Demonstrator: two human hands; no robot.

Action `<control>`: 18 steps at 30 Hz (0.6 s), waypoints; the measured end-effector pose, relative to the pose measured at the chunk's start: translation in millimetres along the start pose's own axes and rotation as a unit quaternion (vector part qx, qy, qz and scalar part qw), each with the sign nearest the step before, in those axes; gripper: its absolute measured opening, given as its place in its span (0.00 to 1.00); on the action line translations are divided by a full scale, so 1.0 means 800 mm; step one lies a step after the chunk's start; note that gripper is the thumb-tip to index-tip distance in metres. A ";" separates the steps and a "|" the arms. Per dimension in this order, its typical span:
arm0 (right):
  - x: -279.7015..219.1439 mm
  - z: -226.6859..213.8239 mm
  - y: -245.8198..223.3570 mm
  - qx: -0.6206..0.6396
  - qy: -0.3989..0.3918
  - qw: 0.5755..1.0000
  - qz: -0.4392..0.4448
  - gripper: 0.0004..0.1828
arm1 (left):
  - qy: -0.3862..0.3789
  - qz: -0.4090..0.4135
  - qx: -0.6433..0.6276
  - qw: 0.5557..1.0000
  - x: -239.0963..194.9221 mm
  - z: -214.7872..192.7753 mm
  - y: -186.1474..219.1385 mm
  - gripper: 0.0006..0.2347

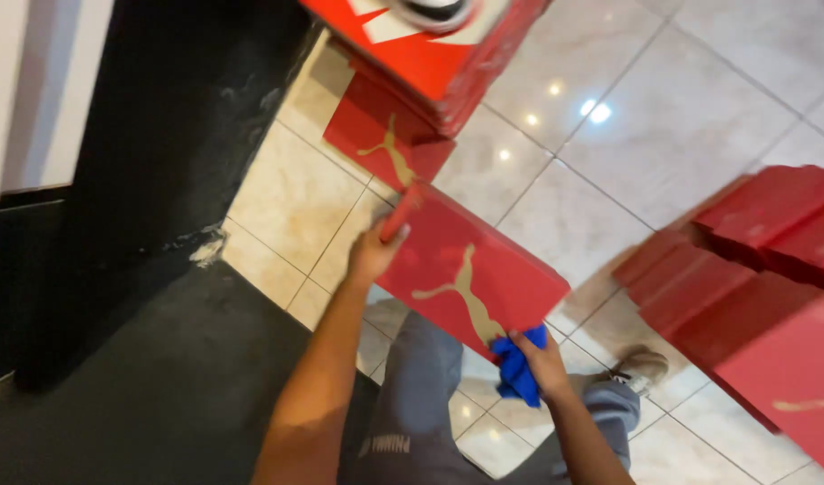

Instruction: Cleaning and organizing shoe boxes using a cloth in a warehouse

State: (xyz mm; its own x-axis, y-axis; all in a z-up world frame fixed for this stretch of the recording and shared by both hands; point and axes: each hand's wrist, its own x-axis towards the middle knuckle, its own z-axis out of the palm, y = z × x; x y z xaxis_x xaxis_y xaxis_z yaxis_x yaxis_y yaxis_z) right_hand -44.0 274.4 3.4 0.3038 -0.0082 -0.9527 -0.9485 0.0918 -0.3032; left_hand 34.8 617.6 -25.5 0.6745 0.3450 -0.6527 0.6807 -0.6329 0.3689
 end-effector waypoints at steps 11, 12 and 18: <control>0.371 0.254 0.040 0.048 -0.068 0.990 -0.117 0.13 | 0.069 0.173 -0.080 0.979 0.421 -0.012 -0.249 0.19; 0.377 0.268 0.029 0.041 -0.065 0.991 -0.113 0.13 | 0.067 0.168 -0.085 0.980 0.422 -0.027 -0.232 0.19; 0.396 0.344 -0.028 0.061 0.087 0.983 -0.148 0.15 | 0.167 0.106 0.117 0.973 0.527 0.004 -0.244 0.34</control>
State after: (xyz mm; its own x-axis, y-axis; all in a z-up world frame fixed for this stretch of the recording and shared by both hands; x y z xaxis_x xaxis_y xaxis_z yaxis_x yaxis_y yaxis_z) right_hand 98.0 543.6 -286.2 0.5351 -0.2227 -0.8149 -0.7994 0.1785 -0.5737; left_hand 185.7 884.6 -374.5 0.8748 0.3712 -0.3115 0.4588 -0.8413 0.2860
